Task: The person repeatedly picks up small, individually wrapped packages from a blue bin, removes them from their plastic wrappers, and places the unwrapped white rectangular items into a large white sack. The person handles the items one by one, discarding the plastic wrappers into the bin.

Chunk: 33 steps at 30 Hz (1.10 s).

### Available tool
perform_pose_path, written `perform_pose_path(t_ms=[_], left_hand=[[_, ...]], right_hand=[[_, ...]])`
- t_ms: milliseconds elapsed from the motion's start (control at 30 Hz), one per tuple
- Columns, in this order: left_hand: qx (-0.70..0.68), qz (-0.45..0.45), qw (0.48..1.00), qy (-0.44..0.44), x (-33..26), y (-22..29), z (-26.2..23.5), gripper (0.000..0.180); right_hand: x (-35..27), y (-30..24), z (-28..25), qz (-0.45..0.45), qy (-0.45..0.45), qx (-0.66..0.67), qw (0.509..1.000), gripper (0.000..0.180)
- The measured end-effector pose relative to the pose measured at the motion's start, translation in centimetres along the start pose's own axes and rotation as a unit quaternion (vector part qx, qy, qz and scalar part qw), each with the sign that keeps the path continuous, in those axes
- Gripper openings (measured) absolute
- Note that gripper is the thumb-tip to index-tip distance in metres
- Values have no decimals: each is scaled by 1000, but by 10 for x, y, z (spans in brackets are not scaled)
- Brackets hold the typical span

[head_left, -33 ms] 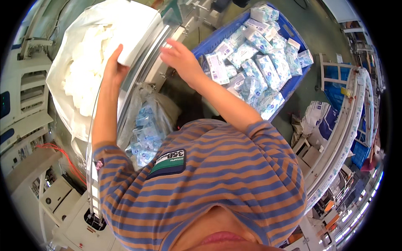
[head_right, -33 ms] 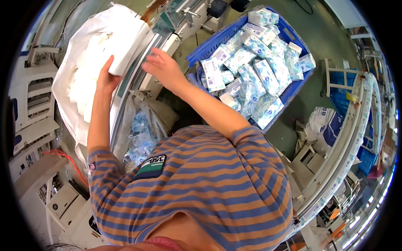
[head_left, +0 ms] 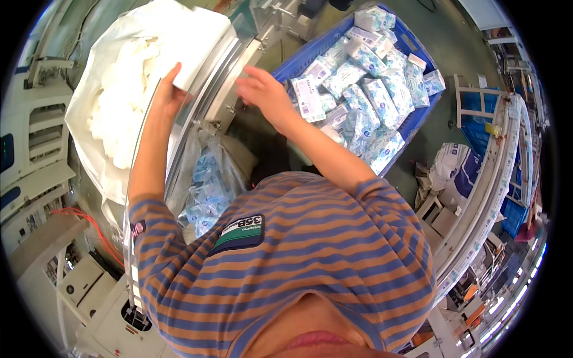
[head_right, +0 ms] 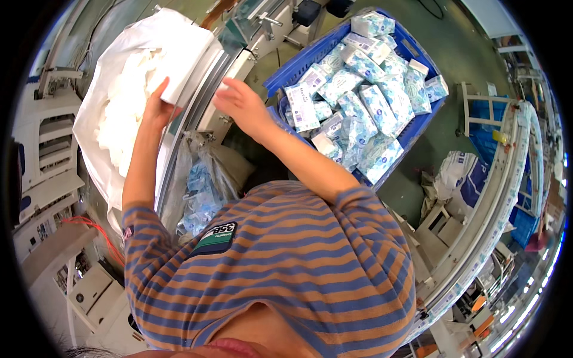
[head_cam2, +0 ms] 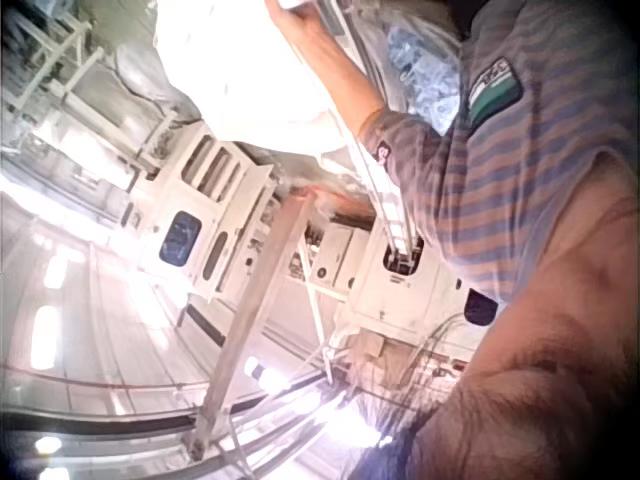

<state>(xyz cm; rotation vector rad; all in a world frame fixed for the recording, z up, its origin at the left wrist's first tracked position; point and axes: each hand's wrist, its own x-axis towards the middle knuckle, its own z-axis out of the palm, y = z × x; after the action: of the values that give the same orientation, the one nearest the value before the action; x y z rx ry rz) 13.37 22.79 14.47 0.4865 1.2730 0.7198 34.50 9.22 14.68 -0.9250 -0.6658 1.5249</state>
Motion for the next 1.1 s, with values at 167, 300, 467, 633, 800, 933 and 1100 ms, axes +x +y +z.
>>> perform_pose_path(t_ms=[167,300,467,633,800,933,1100], left_hand=[[186,-91,978,3,127,-35,-52,22],[257,92,951,-147,33,50,63,27],[55,253,886,-386,-70,24,159,59],[235,144,901,-334,-105,-81,156,37],[251,95,946,-182,-117,-128,135,30],[264,198,924,-193,-124,-150,161,35],[241,347,849,-316,-138,-167,237,85]], right_hand=[[-65,14,-81,47,128,40,990,36],[-118,8,-154,-9,328,-49,943,31],[-113,3,-270,-81,470,-540,693,38],[-90,31,-371,130,377,-748,531,49],[-106,15,-377,226,359,-663,617,70],[-138,-22,-344,28,353,-421,835,84],[-188,-83,-211,-91,104,-258,956,85]])
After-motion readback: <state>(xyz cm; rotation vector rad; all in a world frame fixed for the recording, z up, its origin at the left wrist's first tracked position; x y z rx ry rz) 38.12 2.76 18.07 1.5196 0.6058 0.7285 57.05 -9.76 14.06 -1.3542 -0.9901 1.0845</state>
